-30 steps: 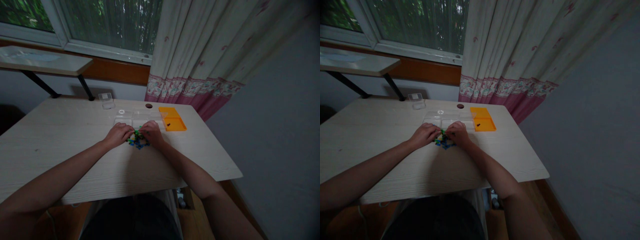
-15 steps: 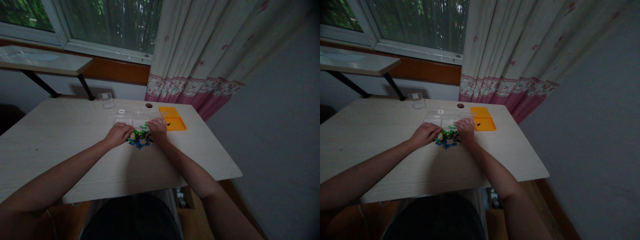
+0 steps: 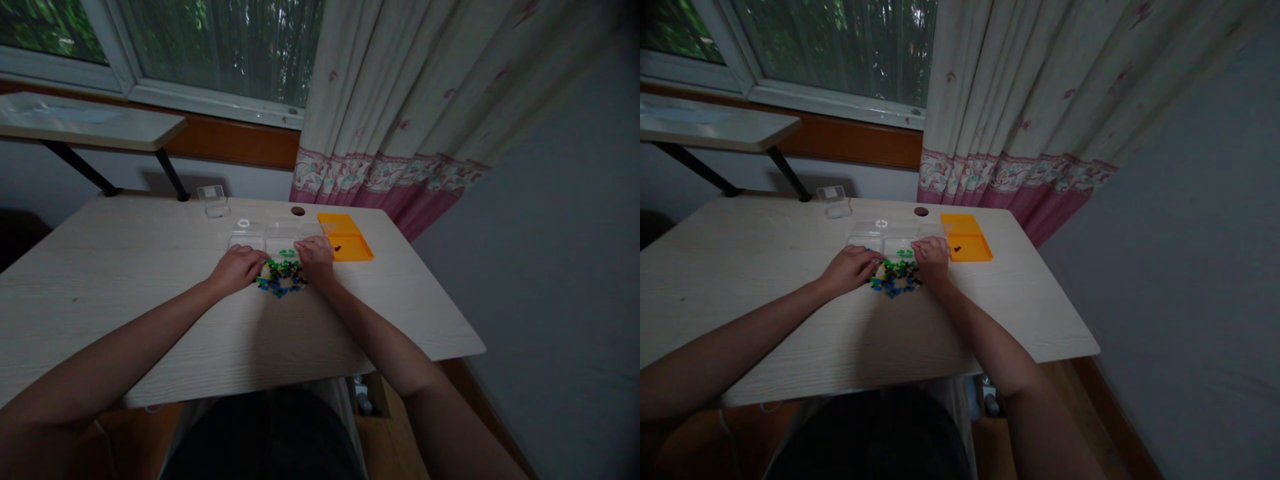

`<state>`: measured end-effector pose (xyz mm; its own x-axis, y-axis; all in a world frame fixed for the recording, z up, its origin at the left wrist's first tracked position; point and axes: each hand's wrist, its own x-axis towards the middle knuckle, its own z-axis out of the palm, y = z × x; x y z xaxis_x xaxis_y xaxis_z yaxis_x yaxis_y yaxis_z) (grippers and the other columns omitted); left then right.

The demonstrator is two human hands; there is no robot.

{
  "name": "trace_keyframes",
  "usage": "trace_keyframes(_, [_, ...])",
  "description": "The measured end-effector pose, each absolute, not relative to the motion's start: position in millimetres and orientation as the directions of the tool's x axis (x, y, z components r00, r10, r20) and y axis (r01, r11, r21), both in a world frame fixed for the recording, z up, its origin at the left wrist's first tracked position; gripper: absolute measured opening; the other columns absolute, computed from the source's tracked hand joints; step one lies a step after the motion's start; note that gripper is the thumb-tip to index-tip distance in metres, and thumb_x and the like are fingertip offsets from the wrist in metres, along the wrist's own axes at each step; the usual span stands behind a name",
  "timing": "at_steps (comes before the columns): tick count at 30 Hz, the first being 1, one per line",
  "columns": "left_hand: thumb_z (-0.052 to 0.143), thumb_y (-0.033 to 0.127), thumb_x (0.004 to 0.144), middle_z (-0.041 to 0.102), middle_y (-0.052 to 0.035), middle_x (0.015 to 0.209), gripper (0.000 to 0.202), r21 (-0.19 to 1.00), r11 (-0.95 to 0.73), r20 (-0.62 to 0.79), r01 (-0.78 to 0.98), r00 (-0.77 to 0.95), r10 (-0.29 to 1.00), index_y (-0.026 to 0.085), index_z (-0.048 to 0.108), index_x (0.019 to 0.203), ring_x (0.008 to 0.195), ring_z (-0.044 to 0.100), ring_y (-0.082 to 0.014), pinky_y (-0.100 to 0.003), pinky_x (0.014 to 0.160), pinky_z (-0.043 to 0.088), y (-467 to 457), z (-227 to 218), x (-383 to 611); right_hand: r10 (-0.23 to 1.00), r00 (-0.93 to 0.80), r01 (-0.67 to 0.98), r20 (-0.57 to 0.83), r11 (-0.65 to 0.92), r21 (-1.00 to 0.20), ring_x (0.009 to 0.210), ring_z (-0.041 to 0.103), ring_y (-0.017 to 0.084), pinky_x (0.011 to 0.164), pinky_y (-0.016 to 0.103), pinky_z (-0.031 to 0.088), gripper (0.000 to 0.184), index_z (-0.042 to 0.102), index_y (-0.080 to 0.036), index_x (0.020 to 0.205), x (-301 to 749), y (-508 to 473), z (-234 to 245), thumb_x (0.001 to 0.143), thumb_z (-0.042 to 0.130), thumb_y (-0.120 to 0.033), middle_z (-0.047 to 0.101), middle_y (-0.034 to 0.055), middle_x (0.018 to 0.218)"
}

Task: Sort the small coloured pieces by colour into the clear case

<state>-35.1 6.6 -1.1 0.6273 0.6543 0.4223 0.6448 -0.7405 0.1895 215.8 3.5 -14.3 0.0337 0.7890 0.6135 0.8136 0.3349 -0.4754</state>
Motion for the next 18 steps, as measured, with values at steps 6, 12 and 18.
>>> trace_keyframes(6, [0.045, 0.033, 0.094, 0.065, -0.0074, 0.081, 0.031, 0.129, -0.741, 0.396, 0.659, 0.651, 0.648, 0.023, 0.067, 0.113, 0.082, 0.061, -0.0237, -0.037, 0.08, 0.044, 4.8, 2.2, -33.7, 0.784, 0.021, 0.814, 0.621, 0.347, -0.465, 0.097, 0.054, 0.022, 0.09, 0.042, 0.04, 0.016, 0.075, -0.025, 0.089, 215.7, 3.7, -15.3, 0.092, 0.062, -0.033, 0.069, 0.0059, 0.095])
trace_keyframes(12, [0.044, 0.037, 0.096, 0.065, -0.0071, 0.079, 0.032, 0.067, -0.738, 0.363, 0.672, 0.672, 0.645, 0.026, 0.068, 0.114, 0.081, 0.061, -0.0236, -0.037, 0.078, 0.042, 3.6, 4.6, -32.1, 0.8, 0.004, 0.833, 0.601, 0.329, -0.444, 0.098, 0.055, 0.022, 0.091, 0.041, 0.04, 0.014, 0.074, -0.024, 0.088, 214.5, 3.5, -13.3, 0.091, 0.062, -0.032, 0.068, 0.006, 0.095])
trace_keyframes(18, [0.044, 0.039, 0.096, 0.066, -0.0078, 0.081, 0.031, 0.07, -0.734, 0.365, 0.676, 0.667, 0.649, 0.022, 0.067, 0.109, 0.083, 0.062, -0.0244, -0.037, 0.078, 0.043, 4.4, 4.4, -31.4, 0.753, -0.005, 0.804, 0.658, 0.394, -0.445, 0.094, 0.055, 0.021, 0.09, 0.041, 0.041, 0.017, 0.074, -0.024, 0.085, 215.3, 4.6, -16.8, 0.092, 0.061, -0.033, 0.069, 0.0056, 0.091])
